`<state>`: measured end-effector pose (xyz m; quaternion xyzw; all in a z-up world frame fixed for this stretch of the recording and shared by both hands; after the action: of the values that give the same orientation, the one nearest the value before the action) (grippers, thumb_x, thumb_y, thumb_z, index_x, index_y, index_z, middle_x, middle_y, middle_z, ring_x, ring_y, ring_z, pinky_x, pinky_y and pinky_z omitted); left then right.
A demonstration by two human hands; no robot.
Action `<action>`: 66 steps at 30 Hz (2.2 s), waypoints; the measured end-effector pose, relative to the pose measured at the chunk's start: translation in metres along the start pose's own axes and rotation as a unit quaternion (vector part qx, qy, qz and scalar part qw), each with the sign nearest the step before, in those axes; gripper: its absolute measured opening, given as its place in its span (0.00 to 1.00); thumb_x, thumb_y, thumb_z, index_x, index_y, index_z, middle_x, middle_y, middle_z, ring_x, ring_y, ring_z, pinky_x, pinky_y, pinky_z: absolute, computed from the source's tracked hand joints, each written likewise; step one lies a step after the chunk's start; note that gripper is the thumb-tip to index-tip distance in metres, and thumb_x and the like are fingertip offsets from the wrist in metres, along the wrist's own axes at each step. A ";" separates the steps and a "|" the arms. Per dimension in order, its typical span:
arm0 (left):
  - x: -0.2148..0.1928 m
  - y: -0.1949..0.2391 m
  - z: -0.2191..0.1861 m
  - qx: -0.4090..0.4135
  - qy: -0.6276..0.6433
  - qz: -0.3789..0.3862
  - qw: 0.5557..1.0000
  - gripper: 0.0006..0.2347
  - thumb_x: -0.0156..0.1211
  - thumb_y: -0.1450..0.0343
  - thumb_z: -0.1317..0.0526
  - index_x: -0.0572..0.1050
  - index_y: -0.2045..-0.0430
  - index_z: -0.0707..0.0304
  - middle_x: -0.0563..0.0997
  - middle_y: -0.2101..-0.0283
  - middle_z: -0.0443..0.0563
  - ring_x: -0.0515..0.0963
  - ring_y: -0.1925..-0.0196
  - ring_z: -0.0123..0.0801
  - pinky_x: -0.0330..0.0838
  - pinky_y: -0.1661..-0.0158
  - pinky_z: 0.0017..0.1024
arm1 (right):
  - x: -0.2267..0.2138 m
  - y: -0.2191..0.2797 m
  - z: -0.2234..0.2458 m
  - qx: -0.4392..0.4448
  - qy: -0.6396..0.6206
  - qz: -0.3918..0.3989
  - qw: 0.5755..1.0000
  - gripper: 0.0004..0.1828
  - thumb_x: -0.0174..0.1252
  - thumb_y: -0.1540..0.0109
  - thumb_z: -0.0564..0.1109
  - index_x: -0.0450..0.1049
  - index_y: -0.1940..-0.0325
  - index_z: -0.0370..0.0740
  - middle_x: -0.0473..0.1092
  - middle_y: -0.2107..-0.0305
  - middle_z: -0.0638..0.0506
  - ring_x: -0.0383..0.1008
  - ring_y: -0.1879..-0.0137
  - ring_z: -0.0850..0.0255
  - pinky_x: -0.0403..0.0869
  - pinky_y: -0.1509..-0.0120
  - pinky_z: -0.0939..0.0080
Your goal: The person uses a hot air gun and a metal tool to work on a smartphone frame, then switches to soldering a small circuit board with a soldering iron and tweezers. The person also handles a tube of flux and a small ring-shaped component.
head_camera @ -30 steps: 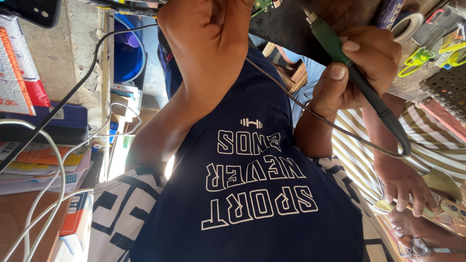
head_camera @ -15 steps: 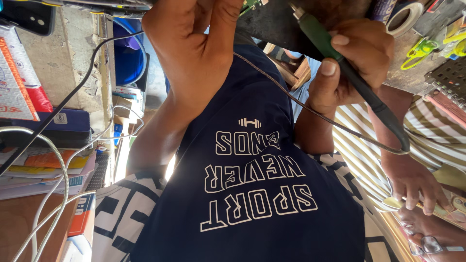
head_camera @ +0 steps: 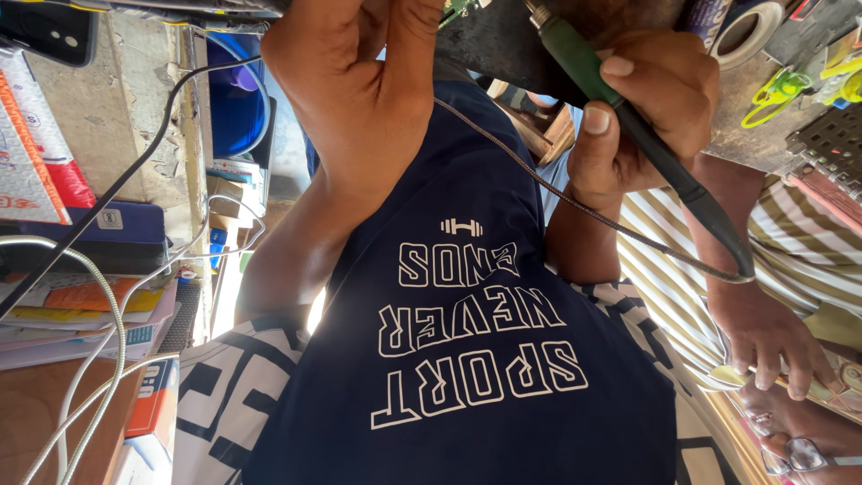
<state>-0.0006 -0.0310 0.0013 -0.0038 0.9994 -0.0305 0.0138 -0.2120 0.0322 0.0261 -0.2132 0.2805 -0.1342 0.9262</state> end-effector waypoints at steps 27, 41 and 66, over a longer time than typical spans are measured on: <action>-0.003 -0.001 0.003 -0.008 0.004 -0.012 1.000 0.09 0.64 0.20 0.67 0.73 0.70 0.69 0.67 0.84 0.48 0.59 0.83 0.22 0.45 0.76 0.26 | 0.000 0.001 0.000 0.014 0.003 0.005 1.000 0.13 0.61 0.34 0.48 0.73 0.56 0.34 0.71 0.66 0.41 0.72 0.59 0.53 0.71 0.53 0.54; -0.005 0.002 0.002 -0.018 0.062 -0.001 0.998 0.04 0.64 0.19 0.69 0.76 0.61 0.70 0.71 0.78 0.47 0.60 0.78 0.19 0.48 0.74 0.22 | 0.000 0.002 -0.001 0.022 -0.003 -0.004 1.000 0.14 0.60 0.33 0.49 0.73 0.55 0.34 0.71 0.66 0.42 0.71 0.59 0.53 0.73 0.52 0.55; -0.001 0.003 0.002 -0.008 0.020 -0.019 1.000 0.07 0.65 0.20 0.69 0.74 0.67 0.70 0.71 0.80 0.47 0.61 0.81 0.19 0.48 0.76 0.22 | 0.002 0.000 -0.002 -0.006 -0.010 -0.002 1.000 0.13 0.61 0.34 0.48 0.73 0.56 0.33 0.70 0.66 0.41 0.73 0.62 0.53 0.73 0.56 0.54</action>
<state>0.0007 -0.0281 -0.0011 -0.0222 0.9995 -0.0229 -0.0069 -0.2117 0.0312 0.0240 -0.2203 0.2717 -0.1321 0.9275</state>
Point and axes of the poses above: each hand's wrist, its own y-axis away from the middle knuckle, its own x-axis out of the palm, z = x × y, the point moved 3 cm from there along -y, towards the middle knuckle
